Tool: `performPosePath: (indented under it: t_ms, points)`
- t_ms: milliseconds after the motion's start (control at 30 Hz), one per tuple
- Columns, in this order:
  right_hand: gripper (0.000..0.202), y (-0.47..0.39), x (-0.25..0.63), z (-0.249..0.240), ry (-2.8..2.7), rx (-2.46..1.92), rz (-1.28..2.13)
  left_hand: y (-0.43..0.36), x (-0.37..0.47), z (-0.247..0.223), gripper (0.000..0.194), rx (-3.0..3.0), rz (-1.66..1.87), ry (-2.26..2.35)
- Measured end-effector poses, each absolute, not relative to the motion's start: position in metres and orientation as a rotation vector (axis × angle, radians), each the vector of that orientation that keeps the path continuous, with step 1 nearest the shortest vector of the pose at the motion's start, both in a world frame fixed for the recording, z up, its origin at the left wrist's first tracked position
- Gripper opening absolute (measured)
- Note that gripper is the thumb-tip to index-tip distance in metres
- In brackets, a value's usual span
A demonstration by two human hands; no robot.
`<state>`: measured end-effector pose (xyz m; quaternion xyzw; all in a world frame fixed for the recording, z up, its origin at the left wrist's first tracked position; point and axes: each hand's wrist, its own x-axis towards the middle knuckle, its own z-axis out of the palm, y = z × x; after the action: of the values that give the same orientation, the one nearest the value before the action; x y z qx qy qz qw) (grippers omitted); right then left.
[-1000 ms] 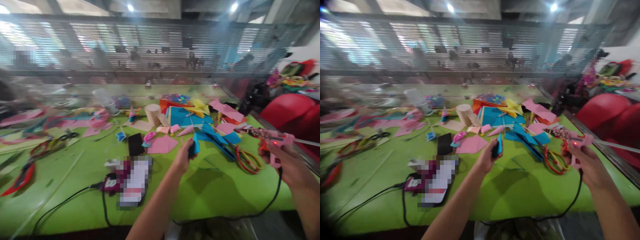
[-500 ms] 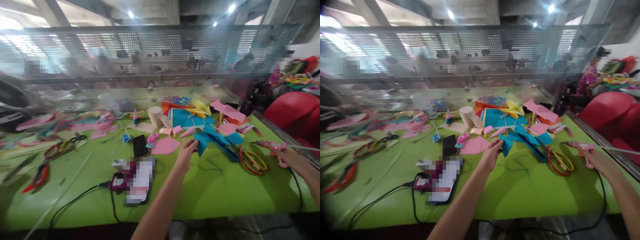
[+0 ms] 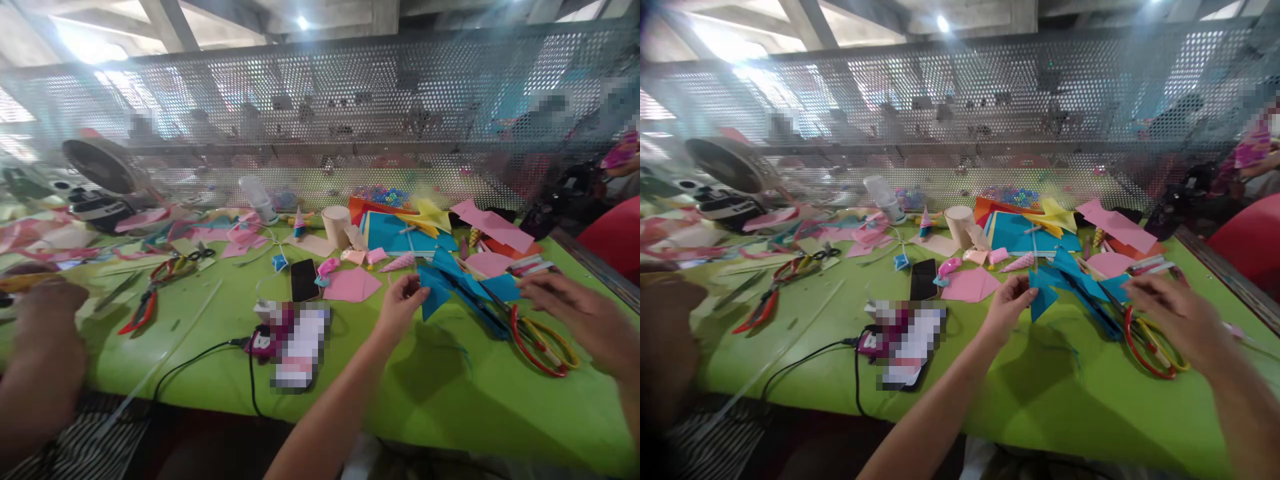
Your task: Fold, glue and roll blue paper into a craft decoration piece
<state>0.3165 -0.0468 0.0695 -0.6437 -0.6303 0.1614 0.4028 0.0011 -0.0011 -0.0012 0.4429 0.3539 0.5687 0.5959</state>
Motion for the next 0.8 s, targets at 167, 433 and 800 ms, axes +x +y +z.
performPosePath:
  t_ms: [167, 433, 800]
  points:
    - [0.050, -0.027, 0.208, 0.061, -1.797, -1.363, 0.851, -0.002, 0.003, -0.004, 0.042, 1.073, 1.314, 0.832]
    - [0.032, -0.019, 0.201, 0.029, -1.652, -1.338, 0.757, -0.008, 0.002, 0.004, 0.043, 1.111, 1.296, 0.778]
    - [0.027, -0.030, 0.204, 0.023, -1.673, -1.350, 0.778, -0.014, 0.000, 0.009, 0.050, 1.047, 1.259, 0.821]
